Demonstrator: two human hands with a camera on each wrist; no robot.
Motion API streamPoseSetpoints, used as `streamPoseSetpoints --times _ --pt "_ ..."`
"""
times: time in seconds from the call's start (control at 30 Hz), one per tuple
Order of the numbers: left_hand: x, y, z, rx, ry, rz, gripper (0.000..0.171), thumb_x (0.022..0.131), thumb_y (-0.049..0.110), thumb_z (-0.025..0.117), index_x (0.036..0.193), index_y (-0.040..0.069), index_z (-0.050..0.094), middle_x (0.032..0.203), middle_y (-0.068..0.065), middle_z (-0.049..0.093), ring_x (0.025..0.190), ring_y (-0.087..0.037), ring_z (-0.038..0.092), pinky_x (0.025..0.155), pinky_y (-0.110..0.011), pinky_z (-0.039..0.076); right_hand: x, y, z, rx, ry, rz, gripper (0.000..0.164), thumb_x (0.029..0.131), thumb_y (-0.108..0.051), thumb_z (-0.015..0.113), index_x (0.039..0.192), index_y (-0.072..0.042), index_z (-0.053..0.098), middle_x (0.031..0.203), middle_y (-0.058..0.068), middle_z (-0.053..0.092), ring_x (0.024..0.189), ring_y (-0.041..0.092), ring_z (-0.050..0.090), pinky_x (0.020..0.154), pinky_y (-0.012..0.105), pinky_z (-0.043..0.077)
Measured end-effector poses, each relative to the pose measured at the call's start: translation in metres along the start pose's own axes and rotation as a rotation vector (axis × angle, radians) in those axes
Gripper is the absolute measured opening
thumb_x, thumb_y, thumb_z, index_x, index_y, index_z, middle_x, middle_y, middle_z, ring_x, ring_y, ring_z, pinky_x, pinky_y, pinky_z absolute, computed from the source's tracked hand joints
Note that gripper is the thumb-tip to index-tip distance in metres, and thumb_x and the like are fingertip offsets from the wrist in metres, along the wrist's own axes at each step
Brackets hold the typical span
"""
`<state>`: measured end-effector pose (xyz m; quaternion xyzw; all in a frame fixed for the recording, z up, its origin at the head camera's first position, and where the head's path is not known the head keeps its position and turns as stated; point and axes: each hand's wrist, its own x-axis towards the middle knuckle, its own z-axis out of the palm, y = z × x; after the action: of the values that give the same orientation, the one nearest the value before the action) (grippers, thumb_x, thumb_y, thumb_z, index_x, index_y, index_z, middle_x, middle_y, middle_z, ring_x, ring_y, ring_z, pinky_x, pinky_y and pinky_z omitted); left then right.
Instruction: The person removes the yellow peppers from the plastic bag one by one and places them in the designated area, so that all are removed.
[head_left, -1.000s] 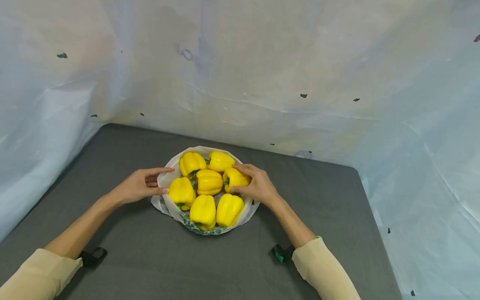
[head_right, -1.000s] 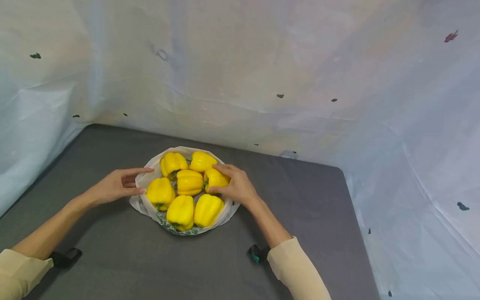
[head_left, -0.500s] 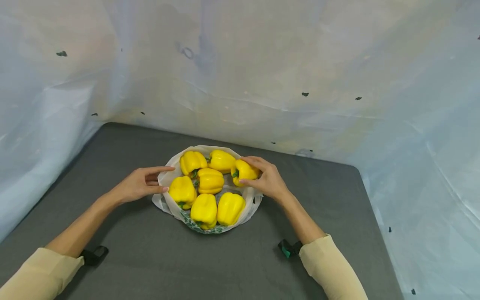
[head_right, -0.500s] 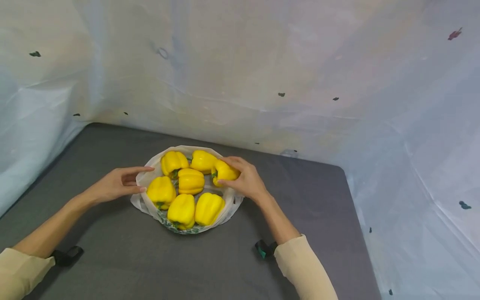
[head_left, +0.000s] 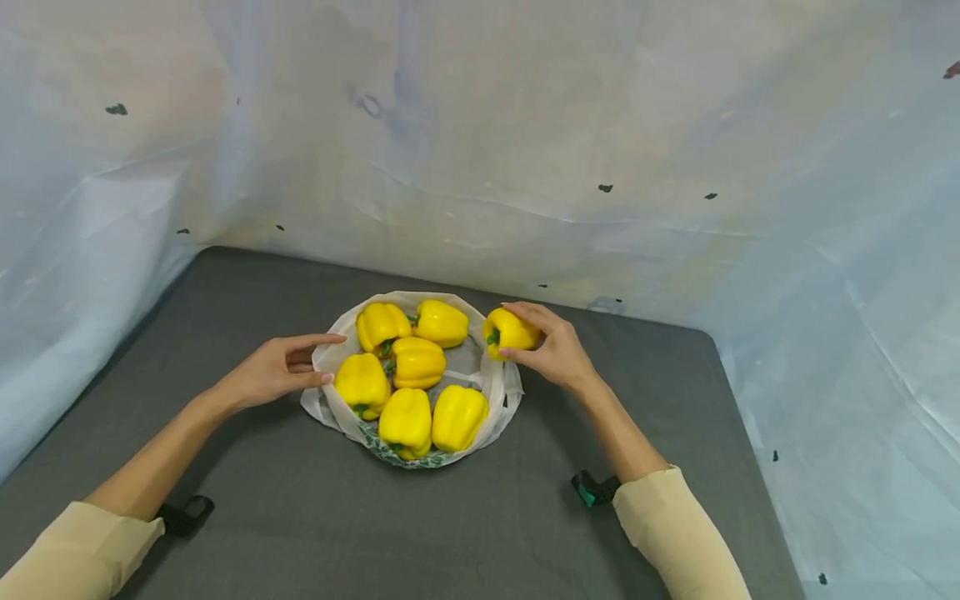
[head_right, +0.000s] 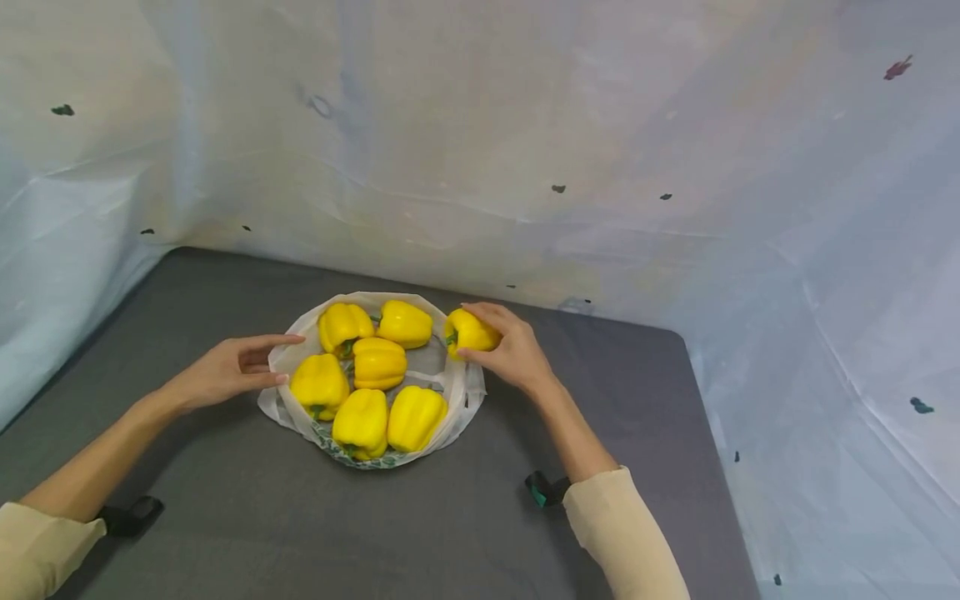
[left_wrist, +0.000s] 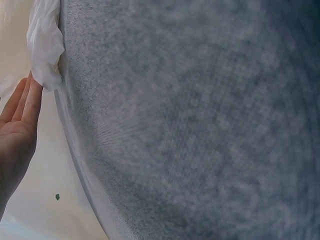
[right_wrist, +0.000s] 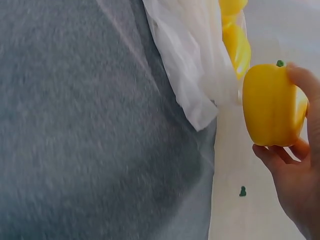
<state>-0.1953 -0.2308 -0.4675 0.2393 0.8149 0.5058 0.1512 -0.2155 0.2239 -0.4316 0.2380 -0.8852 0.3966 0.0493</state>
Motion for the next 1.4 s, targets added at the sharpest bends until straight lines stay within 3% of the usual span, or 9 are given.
streamPoseSetpoints --times 0.27,0.4,0.47,0.5,0.63,0.73,1.0,1.23,1.4 --pt "-0.010 -0.003 0.002 0.009 -0.005 -0.018 0.060 0.095 0.020 0.070 0.147 0.004 0.046 0.136 -0.024 0.055 0.103 -0.009 0.065 0.074 -0.029 0.055 -0.005 0.011 -0.006 -0.028 -0.020 0.045 0.067 0.083 -0.036 0.082 0.143 -0.022 0.056 0.143 -0.001 0.052 0.125 0.023 0.052 0.095 0.043 0.048" --pt "-0.008 -0.002 0.002 0.026 -0.003 -0.012 0.059 0.094 0.020 0.071 0.146 0.006 0.048 0.103 -0.015 0.064 0.075 -0.008 0.059 0.059 -0.029 0.050 -0.008 0.021 -0.015 -0.028 -0.005 0.082 0.066 0.083 -0.037 0.082 0.143 -0.026 0.056 0.144 -0.003 0.052 0.122 0.022 0.053 0.093 0.042 0.049" --pt "-0.005 -0.001 0.001 0.047 -0.003 -0.008 0.058 0.094 0.020 0.071 0.145 0.007 0.050 0.078 -0.010 0.054 0.061 -0.009 0.047 0.052 -0.029 0.044 -0.009 0.027 -0.020 -0.026 0.005 0.099 0.066 0.083 -0.035 0.082 0.143 -0.025 0.056 0.144 -0.002 0.052 0.119 0.022 0.054 0.092 0.043 0.049" --pt "-0.004 0.000 0.001 0.049 -0.006 -0.003 0.057 0.094 0.020 0.071 0.145 0.006 0.050 0.078 -0.011 0.053 0.061 -0.009 0.047 0.052 -0.029 0.044 -0.009 0.031 -0.022 -0.026 0.014 0.110 0.065 0.083 -0.034 0.082 0.143 -0.025 0.056 0.144 -0.002 0.051 0.119 0.022 0.054 0.091 0.043 0.049" --pt "-0.002 0.003 -0.001 0.048 -0.009 0.003 0.057 0.094 0.020 0.071 0.145 0.006 0.050 0.115 -0.024 0.062 0.091 -0.019 0.065 0.067 -0.025 0.053 -0.009 0.044 -0.032 -0.017 0.040 0.136 0.065 0.084 -0.031 0.082 0.142 -0.022 0.057 0.146 0.001 0.051 0.117 0.024 0.055 0.090 0.044 0.049" --pt "-0.002 0.006 -0.003 0.037 -0.010 0.003 0.057 0.094 0.019 0.070 0.145 0.005 0.049 0.145 -0.027 0.045 0.119 -0.036 0.058 0.079 -0.026 0.054 -0.005 0.051 -0.038 -0.014 0.056 0.143 0.065 0.084 -0.030 0.082 0.143 -0.021 0.056 0.147 0.003 0.049 0.120 0.027 0.054 0.091 0.046 0.048" --pt "-0.001 0.005 -0.008 0.061 -0.010 -0.019 0.058 0.095 0.023 0.070 0.147 0.007 0.048 0.147 -0.025 0.044 0.124 -0.041 0.054 0.084 -0.024 0.052 0.000 0.066 -0.046 0.026 0.109 0.190 0.064 0.085 -0.026 0.082 0.143 -0.020 0.056 0.146 0.002 0.050 0.126 0.027 0.050 0.094 0.048 0.047" --pt "-0.001 0.005 -0.009 0.078 -0.001 -0.038 0.057 0.096 0.026 0.069 0.147 0.010 0.049 0.149 -0.023 0.043 0.125 -0.043 0.053 0.087 -0.032 0.053 -0.003 0.032 -0.056 0.070 0.121 0.227 0.060 0.087 -0.012 0.078 0.142 -0.006 0.055 0.147 0.016 0.048 0.131 0.038 0.045 0.100 0.054 0.043" --pt "0.001 0.005 -0.006 0.079 0.000 -0.027 0.056 0.096 0.027 0.069 0.146 0.010 0.049 0.149 -0.023 0.043 0.124 -0.042 0.053 0.086 -0.032 0.053 -0.006 0.037 -0.057 0.072 0.130 0.245 0.060 0.088 -0.013 0.077 0.143 -0.006 0.053 0.147 0.016 0.047 0.130 0.038 0.046 0.099 0.053 0.043"
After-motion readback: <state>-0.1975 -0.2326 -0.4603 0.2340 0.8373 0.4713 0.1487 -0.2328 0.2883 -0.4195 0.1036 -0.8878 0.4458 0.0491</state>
